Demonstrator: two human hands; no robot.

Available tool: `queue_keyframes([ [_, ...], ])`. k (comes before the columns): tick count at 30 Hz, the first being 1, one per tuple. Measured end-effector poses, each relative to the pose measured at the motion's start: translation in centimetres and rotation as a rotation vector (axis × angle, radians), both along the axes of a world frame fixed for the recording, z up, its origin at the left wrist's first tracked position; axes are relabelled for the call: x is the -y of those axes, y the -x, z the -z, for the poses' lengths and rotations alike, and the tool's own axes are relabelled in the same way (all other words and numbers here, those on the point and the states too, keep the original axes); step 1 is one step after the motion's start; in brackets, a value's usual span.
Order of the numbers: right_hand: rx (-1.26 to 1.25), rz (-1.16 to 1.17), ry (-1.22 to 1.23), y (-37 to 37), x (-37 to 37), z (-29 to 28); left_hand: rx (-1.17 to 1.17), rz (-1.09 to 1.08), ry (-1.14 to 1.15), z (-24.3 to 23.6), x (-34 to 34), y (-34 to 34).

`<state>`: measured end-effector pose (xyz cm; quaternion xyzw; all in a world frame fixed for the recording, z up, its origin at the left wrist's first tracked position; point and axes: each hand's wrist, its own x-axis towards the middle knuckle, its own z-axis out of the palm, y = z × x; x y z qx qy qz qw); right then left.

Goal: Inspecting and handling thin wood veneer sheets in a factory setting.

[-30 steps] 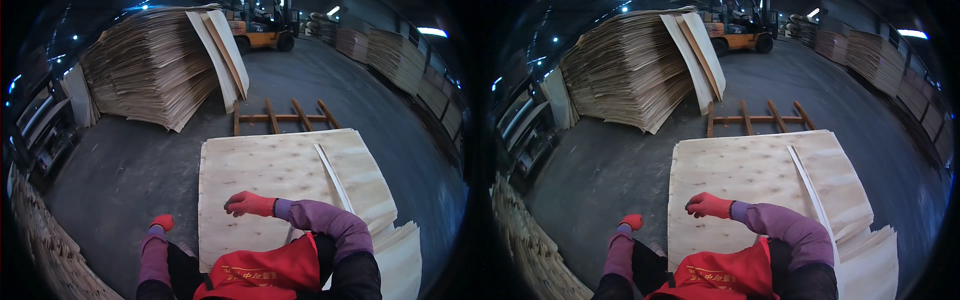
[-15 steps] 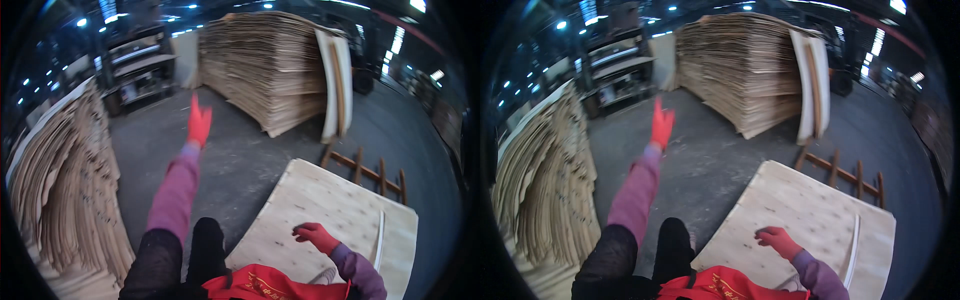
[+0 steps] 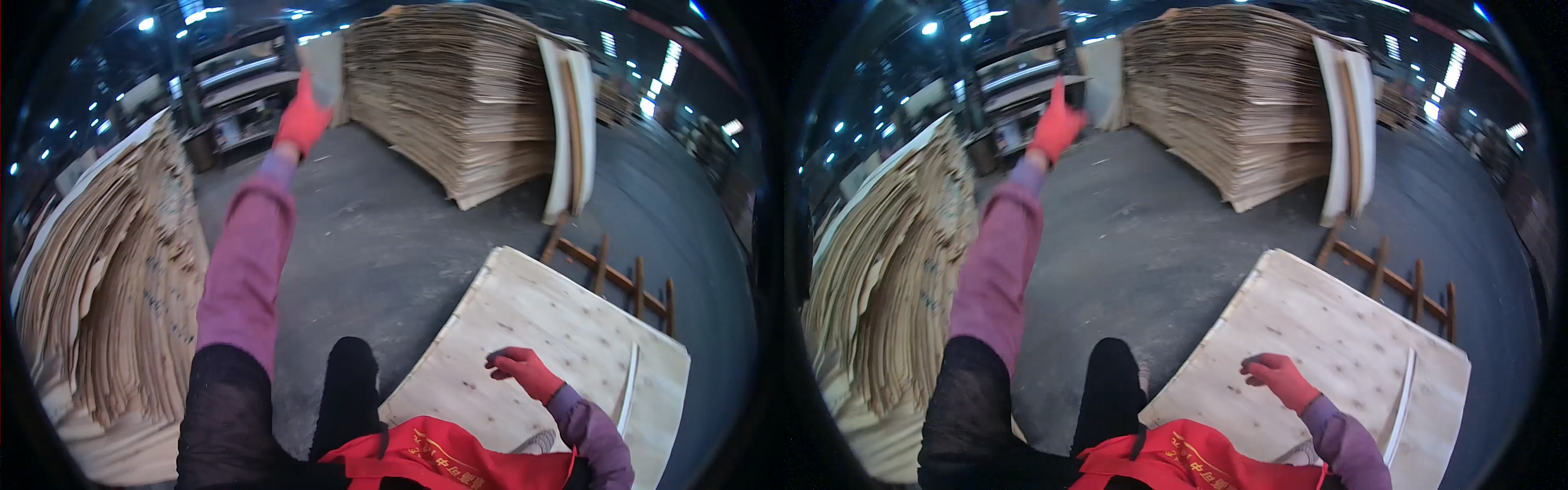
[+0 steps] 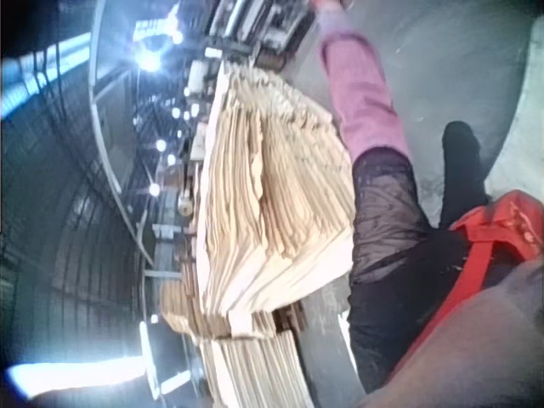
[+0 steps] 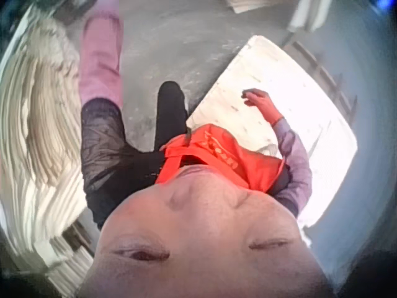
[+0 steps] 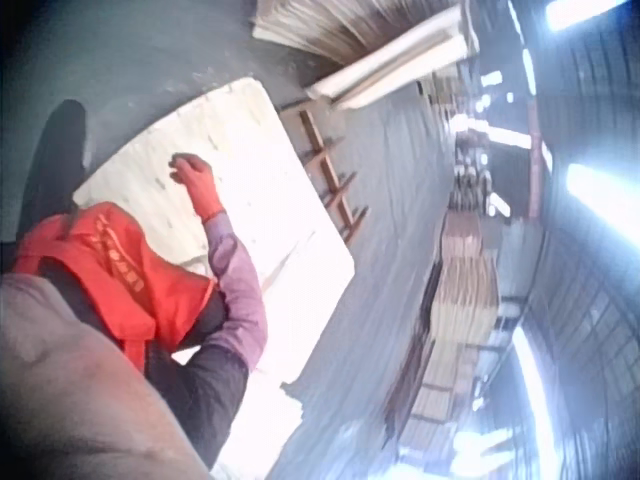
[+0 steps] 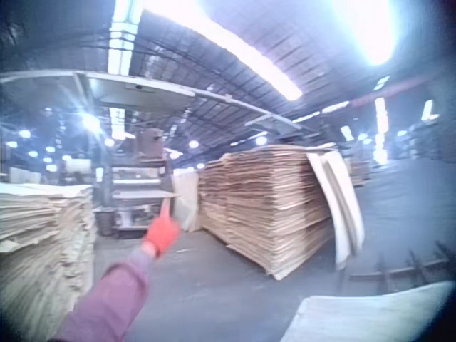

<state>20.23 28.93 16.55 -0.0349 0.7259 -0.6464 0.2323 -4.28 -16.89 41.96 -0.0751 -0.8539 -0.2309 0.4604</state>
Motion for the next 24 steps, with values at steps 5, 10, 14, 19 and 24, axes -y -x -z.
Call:
queue_keyframes([
  [5,0.007,0.046,0.007,-0.7,-0.5,-0.2,0.596,-0.059,0.056,19.9,-4.4,-1.0],
  [10,-0.007,0.057,0.01,-0.9,-1.2,-0.3,0.735,0.058,0.465,34.4,-8.7,-2.6],
  [14,-0.013,0.084,-0.016,-1.3,-1.4,-0.1,0.965,0.218,0.781,42.6,-11.4,-6.7],
  [19,0.051,0.083,-0.003,-1.6,-2.0,0.7,1.09,0.27,0.501,42.3,-12.4,-6.7],
  [24,0.073,0.074,0.02,-1.5,-2.4,1.4,1.121,0.314,0.578,39.9,-9.6,-6.8],
])
